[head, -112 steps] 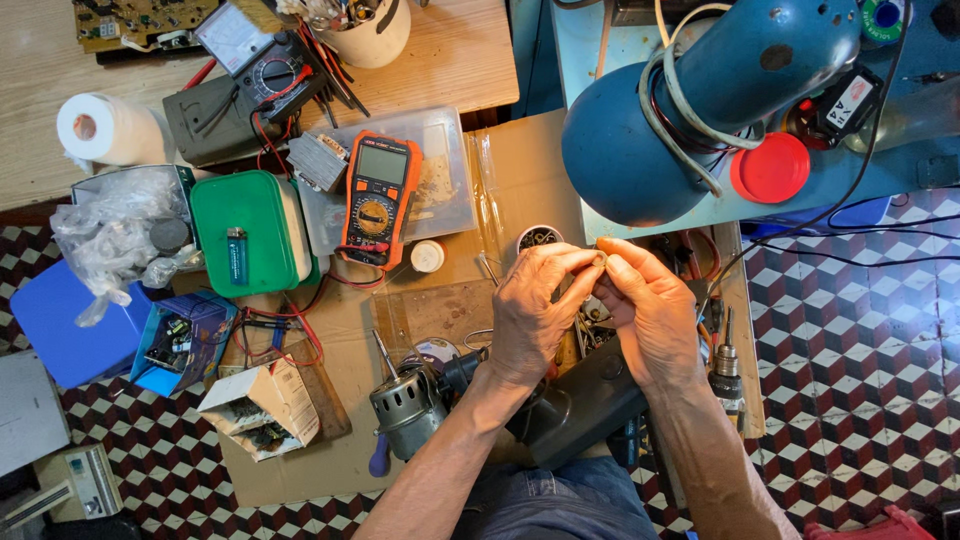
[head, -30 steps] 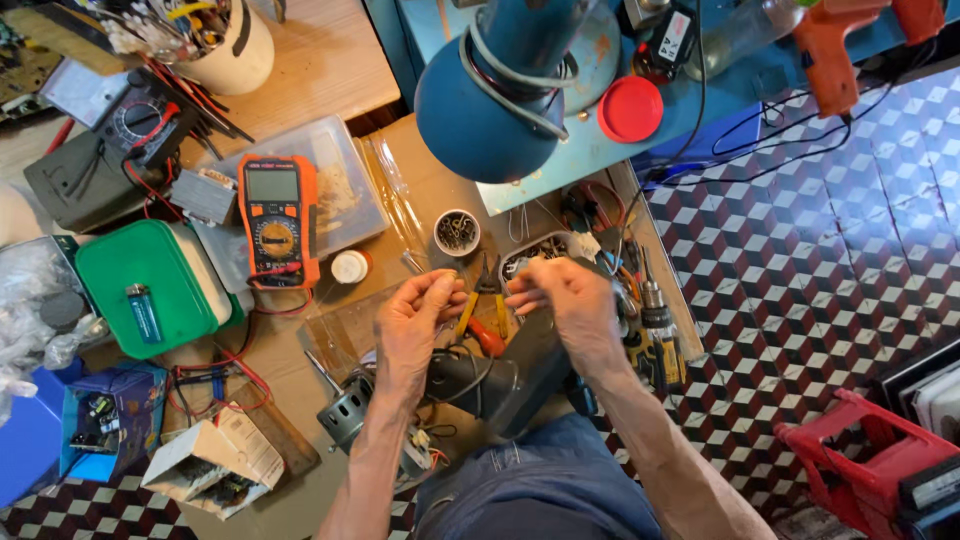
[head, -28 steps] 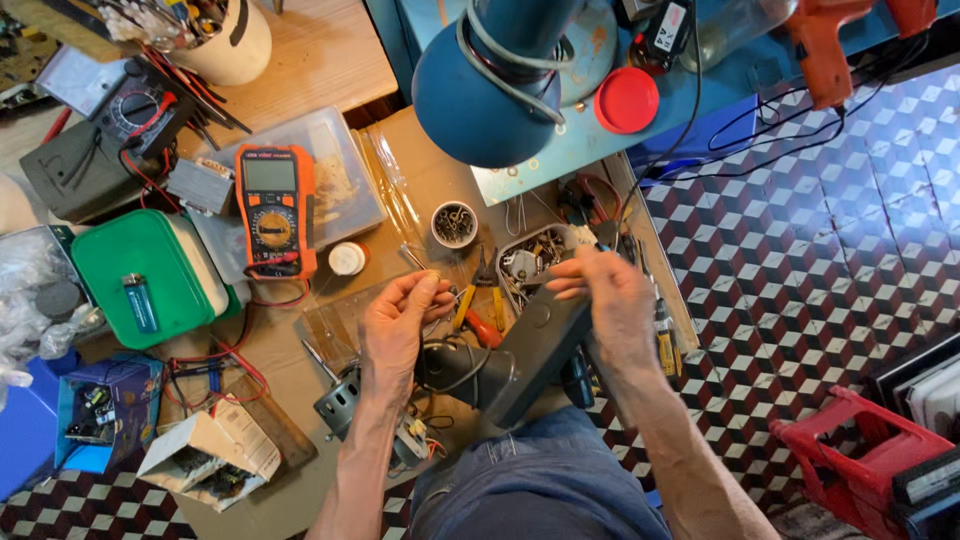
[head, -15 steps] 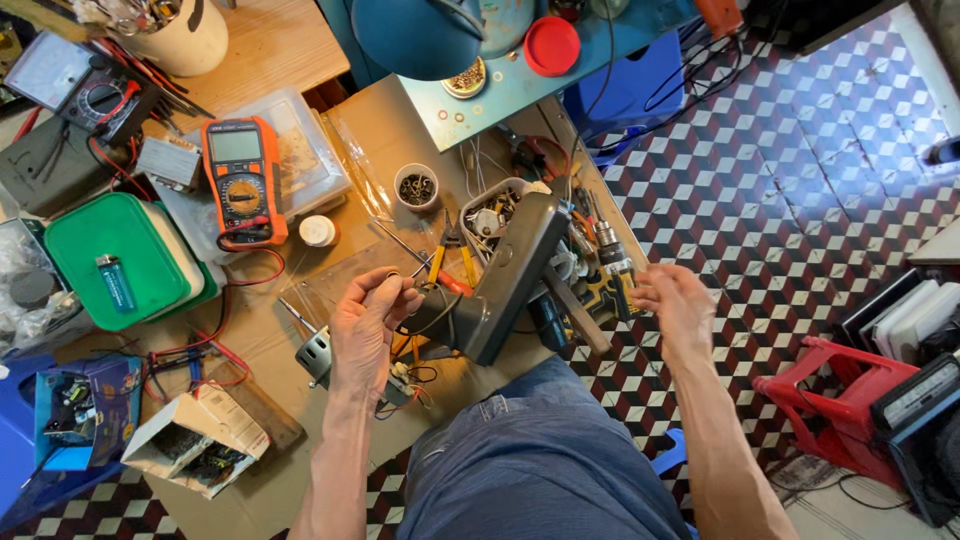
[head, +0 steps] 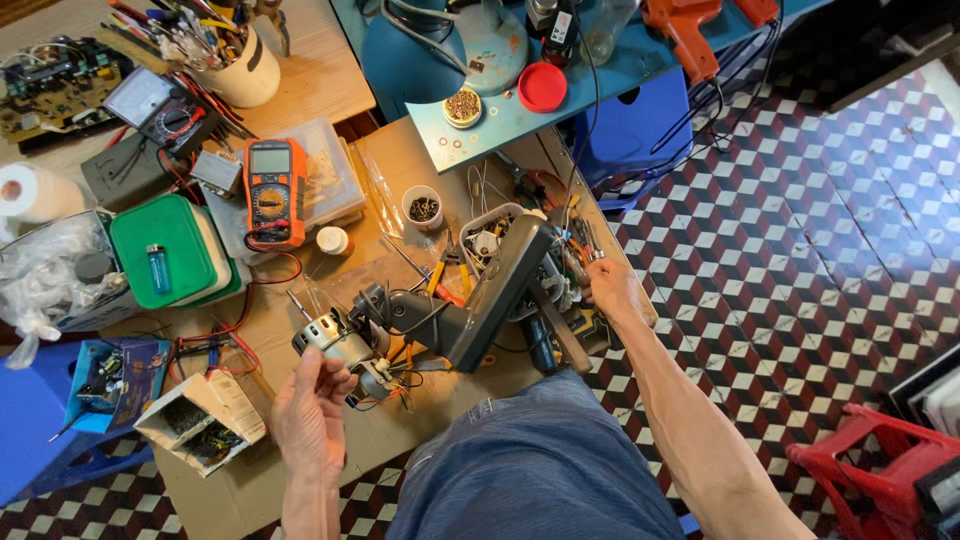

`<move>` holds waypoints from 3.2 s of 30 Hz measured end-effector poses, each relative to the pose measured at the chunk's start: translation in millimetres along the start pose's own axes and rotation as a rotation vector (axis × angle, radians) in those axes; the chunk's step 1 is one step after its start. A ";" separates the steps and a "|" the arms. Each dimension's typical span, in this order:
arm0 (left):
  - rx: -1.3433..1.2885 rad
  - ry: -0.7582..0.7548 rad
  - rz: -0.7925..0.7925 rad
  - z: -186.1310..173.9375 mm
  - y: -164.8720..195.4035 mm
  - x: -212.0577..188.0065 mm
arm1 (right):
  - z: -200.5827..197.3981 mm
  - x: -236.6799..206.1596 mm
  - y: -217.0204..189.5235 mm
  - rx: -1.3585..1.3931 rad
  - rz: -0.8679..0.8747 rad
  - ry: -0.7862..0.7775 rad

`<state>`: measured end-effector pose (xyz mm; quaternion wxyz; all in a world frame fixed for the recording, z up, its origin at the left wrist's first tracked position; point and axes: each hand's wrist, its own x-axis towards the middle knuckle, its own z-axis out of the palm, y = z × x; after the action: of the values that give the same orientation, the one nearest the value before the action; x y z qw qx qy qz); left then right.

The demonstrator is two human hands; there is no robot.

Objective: The person works on a disassembled electric motor and vacuum cleaner housing. They retrieve small metal parts from a container, inspect them, and use a cordless drill to fasten components on the motor assembly.

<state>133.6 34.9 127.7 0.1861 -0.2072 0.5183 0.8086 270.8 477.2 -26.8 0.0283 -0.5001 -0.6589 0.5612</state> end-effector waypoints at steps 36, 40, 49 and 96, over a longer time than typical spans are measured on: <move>-0.066 0.110 -0.021 105.5 -48.7 65.6 | 33.8 0.0 -177.6 -0.457 -0.359 -0.076; -0.024 0.095 0.007 103.2 -41.9 78.6 | 40.7 -14.6 -178.4 -0.355 -0.239 -0.101; -0.032 0.063 0.053 108.6 -42.0 75.4 | 14.5 -0.4 -150.6 -0.292 -0.160 -0.123; -0.036 0.606 0.318 162.0 -143.8 -170.6 | -6.3 85.7 22.3 -0.849 -0.482 -0.378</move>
<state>328.9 225.0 169.5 -0.1084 -0.3580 0.5615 0.7381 245.9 538.0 -86.5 -0.1677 -0.1916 -0.9185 0.3026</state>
